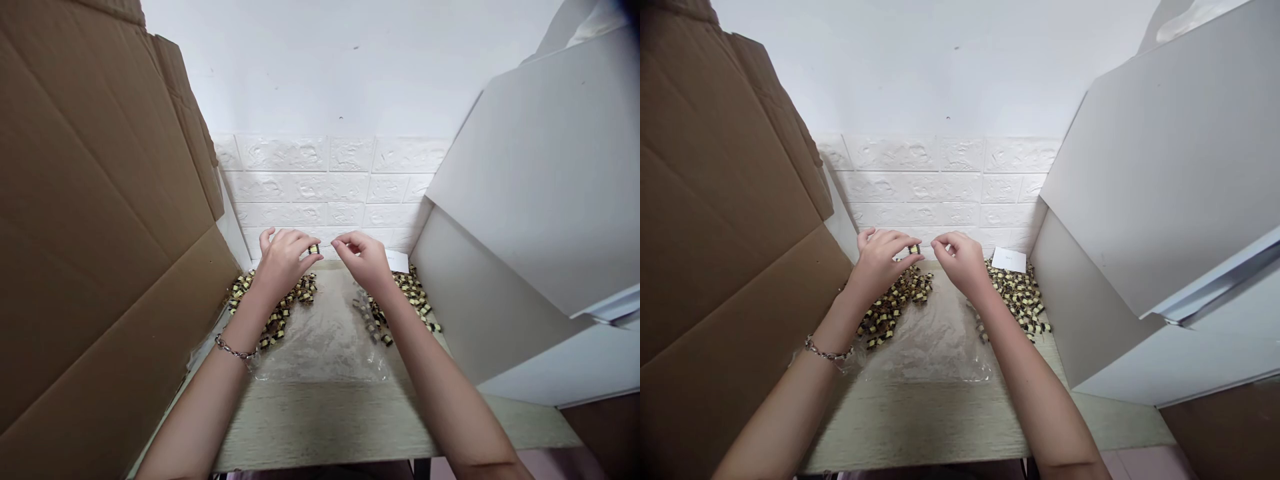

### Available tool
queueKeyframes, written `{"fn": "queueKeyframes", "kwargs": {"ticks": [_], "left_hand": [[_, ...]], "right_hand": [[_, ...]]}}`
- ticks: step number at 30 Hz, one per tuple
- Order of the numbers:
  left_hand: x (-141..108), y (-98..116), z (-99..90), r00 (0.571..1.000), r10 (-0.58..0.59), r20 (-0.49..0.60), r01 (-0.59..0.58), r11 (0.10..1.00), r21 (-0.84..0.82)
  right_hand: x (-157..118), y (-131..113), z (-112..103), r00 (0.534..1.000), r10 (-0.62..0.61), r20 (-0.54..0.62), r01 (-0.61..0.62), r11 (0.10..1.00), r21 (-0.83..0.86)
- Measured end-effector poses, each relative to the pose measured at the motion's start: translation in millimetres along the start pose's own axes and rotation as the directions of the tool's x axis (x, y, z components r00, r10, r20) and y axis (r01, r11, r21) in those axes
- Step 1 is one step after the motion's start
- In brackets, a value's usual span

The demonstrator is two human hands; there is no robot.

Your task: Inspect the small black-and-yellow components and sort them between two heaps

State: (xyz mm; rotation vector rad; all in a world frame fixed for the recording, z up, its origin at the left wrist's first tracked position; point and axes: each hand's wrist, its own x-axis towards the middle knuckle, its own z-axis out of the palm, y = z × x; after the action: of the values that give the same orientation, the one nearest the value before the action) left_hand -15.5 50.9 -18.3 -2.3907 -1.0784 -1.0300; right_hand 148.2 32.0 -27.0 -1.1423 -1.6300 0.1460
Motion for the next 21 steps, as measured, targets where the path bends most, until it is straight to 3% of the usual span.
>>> {"fn": "queueKeyframes", "kwargs": {"ticks": [5,13,21], "left_hand": [[0,-1,-0.7,1.0,-0.006,0.024,0.006,1.0,-0.018],[2,-7,-2.4,0.998,-0.036,0.06,0.047,0.98,-0.191],[2,-9,-2.1,0.997,-0.036,0.065,0.046,0.985,-0.167]], "right_hand": [[1,3,-2,0.999,0.024,0.034,-0.024,1.0,-0.014],[2,3,-4,0.997,0.059,0.058,-0.057,0.998,-0.038],[5,5,-11,0.994,0.106,0.039,-0.107,0.994,0.024]]}}
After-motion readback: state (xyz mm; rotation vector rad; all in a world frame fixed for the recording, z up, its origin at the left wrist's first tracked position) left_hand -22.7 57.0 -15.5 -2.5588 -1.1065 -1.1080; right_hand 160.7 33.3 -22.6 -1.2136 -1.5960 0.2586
